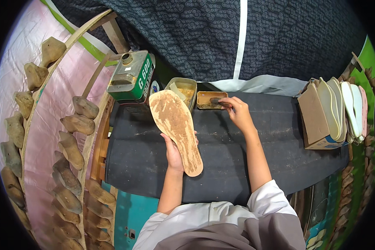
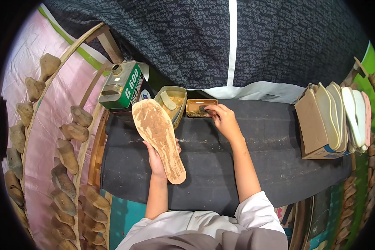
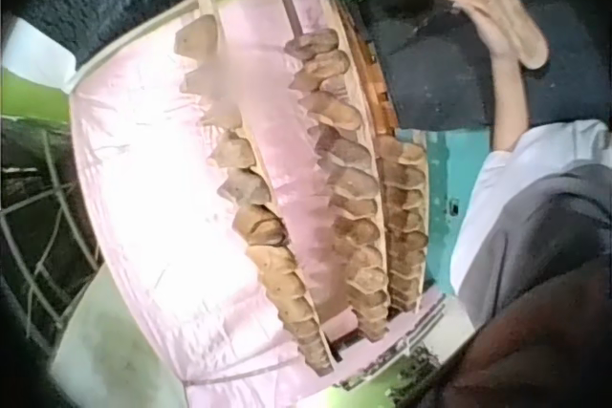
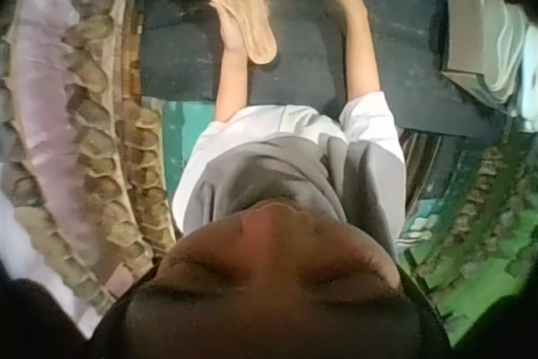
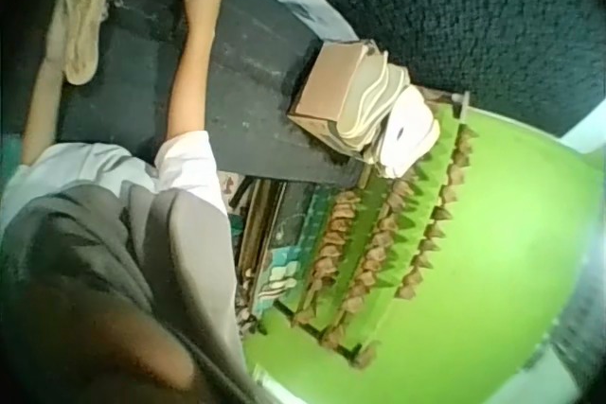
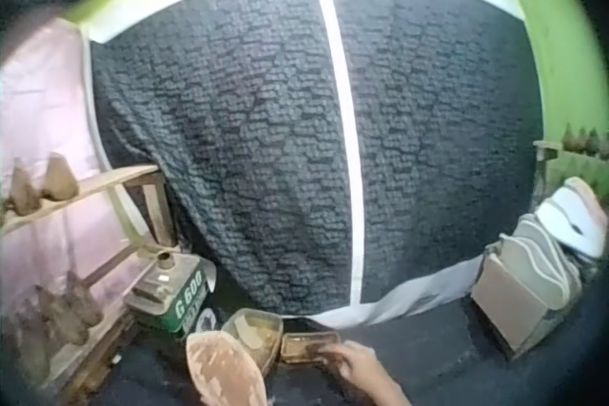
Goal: Applying adhesive to shoe insoles using a brush in a manufacturing workshop.
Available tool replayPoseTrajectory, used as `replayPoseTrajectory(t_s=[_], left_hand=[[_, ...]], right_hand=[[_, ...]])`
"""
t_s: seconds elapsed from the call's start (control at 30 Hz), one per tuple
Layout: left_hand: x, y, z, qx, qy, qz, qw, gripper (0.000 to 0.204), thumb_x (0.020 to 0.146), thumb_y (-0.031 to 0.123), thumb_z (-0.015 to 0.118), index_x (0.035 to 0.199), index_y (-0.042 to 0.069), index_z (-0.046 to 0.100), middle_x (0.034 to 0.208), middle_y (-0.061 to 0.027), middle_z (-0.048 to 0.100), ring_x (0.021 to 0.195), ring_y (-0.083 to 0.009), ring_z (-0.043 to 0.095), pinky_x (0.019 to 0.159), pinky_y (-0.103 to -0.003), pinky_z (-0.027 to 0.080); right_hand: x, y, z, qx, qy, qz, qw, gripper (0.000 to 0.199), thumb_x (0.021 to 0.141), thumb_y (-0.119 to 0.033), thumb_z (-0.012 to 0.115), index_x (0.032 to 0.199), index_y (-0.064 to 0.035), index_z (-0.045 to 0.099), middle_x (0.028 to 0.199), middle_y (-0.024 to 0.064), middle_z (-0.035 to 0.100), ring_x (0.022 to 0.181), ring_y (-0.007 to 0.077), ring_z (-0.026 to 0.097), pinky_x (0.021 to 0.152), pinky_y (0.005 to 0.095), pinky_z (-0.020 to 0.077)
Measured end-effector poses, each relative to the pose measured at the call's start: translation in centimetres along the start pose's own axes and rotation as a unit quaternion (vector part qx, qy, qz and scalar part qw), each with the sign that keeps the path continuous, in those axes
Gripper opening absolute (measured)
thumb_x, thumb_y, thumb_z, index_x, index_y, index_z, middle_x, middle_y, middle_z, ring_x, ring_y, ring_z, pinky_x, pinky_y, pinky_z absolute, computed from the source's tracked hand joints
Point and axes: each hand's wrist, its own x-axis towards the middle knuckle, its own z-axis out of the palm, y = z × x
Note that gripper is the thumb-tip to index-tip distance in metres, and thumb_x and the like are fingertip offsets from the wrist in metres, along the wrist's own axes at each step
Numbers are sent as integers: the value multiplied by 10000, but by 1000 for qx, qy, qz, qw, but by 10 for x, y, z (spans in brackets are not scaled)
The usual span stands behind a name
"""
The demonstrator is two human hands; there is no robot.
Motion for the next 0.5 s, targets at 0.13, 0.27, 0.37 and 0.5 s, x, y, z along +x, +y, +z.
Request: replayPoseTrajectory(t_s=[0.13,0.27,0.37,0.5], left_hand=[[-5,-6,0,31,10,-22,999,763,852,666,180,1210,44,441,981,-141,577,782,-208,563,660,-316,478],[-9,-9,-1,27,0,-15,1000,775,827,663,249,1254,33,395,1059,-158,554,832,-201,568,682,-314,499],[-13,-8,1,41,3,-5,999,747,841,631,267,1273,30,370,1124,-167,530,861,-201,569,706,-320,510],[-18,-7,8,45,0,6,999,708,864,578,298,1319,35,305,1201,-193,491,948,-232,563,784,-350,501]], right_hand=[[-6,12,6,-48,-46,22,998,335,725,128,525,980,-69,618,780,114,570,717,270,599,654,333,471],[-14,16,13,-34,-22,31,999,352,725,113,541,1008,-83,611,820,124,576,742,299,585,664,345,461],[-18,10,15,-38,0,36,999,338,741,73,571,1034,-93,598,858,128,580,753,312,581,675,351,463],[-22,7,13,-68,-7,52,996,468,751,-44,646,1190,-103,493,1027,149,530,899,327,547,789,359,448]])
